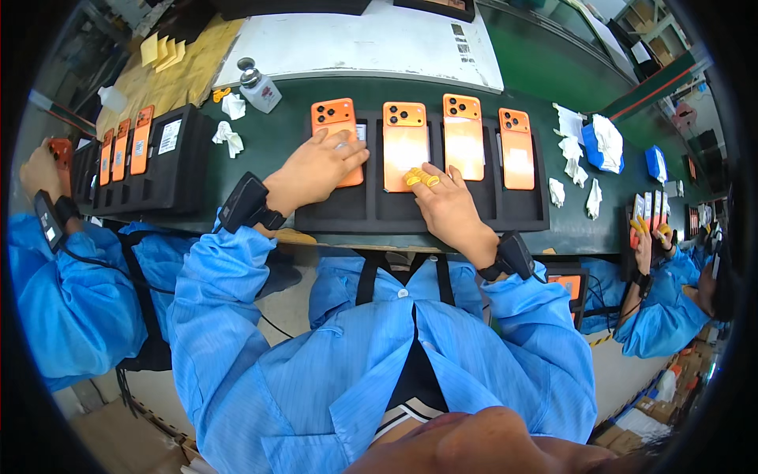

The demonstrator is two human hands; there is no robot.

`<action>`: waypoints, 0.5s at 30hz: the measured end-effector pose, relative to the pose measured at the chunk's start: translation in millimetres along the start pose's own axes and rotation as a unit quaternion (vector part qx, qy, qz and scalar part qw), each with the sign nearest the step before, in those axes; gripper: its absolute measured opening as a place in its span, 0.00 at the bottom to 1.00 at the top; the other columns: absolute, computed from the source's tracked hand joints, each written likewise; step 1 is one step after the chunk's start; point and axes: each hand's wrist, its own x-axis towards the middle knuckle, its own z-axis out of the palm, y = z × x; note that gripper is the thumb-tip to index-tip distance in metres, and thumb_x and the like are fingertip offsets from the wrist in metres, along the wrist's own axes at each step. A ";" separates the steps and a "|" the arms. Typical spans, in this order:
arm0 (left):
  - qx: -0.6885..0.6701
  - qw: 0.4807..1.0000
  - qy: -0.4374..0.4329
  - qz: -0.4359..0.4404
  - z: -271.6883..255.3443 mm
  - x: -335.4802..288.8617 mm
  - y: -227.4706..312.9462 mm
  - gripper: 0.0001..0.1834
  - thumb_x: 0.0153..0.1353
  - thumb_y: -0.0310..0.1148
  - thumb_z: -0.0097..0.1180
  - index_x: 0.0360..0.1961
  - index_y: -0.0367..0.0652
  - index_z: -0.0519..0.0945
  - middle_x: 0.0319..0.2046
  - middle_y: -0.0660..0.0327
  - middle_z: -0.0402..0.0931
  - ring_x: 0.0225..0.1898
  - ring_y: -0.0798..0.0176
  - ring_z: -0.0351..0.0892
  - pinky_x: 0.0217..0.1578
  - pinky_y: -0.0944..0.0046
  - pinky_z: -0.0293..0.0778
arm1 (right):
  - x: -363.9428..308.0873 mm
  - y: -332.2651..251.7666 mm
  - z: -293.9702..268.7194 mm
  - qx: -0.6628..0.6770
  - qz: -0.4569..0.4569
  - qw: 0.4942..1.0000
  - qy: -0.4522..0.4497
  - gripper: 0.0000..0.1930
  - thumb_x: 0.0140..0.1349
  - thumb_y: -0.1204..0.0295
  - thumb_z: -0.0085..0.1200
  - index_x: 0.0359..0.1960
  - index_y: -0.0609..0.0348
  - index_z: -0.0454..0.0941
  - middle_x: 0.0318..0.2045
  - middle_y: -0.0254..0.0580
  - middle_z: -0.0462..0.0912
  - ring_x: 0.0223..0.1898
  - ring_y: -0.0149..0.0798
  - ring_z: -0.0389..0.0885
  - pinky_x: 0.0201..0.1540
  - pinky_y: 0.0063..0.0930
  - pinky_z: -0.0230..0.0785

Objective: Cleaning and inspecting smartphone back panels and camera modules on an assembly line.

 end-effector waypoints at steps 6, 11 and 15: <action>-0.038 0.991 0.038 -0.121 3.7 -13.5 20.4 0.32 0.51 0.17 0.51 0.61 0.42 0.75 0.66 0.57 0.69 0.67 0.47 0.66 0.67 0.46 0.62 | -44.6 58.9 -34.5 0.071 0.153 0.974 0.151 0.15 0.58 0.76 0.59 0.48 0.59 0.79 0.43 0.52 0.82 0.49 0.56 0.77 0.53 0.51 0.70; -0.182 0.967 0.161 -0.070 -1.6 20.0 78.2 0.27 0.54 0.20 0.54 0.58 0.37 0.75 0.61 0.49 0.74 0.64 0.42 0.69 0.65 0.46 0.65 | -99.7 123.0 -53.9 -0.024 0.235 0.965 0.114 0.20 0.56 0.76 0.61 0.52 0.60 0.77 0.50 0.54 0.81 0.53 0.58 0.76 0.56 0.49 0.68; -0.256 0.952 0.161 0.034 8.1 75.1 141.6 0.29 0.58 0.36 0.63 0.62 0.41 0.74 0.63 0.51 0.71 0.66 0.44 0.67 0.66 0.46 0.64 | -104.4 116.6 -59.7 -0.070 0.188 0.978 0.053 0.23 0.55 0.74 0.63 0.54 0.61 0.76 0.53 0.55 0.80 0.61 0.55 0.74 0.62 0.54 0.62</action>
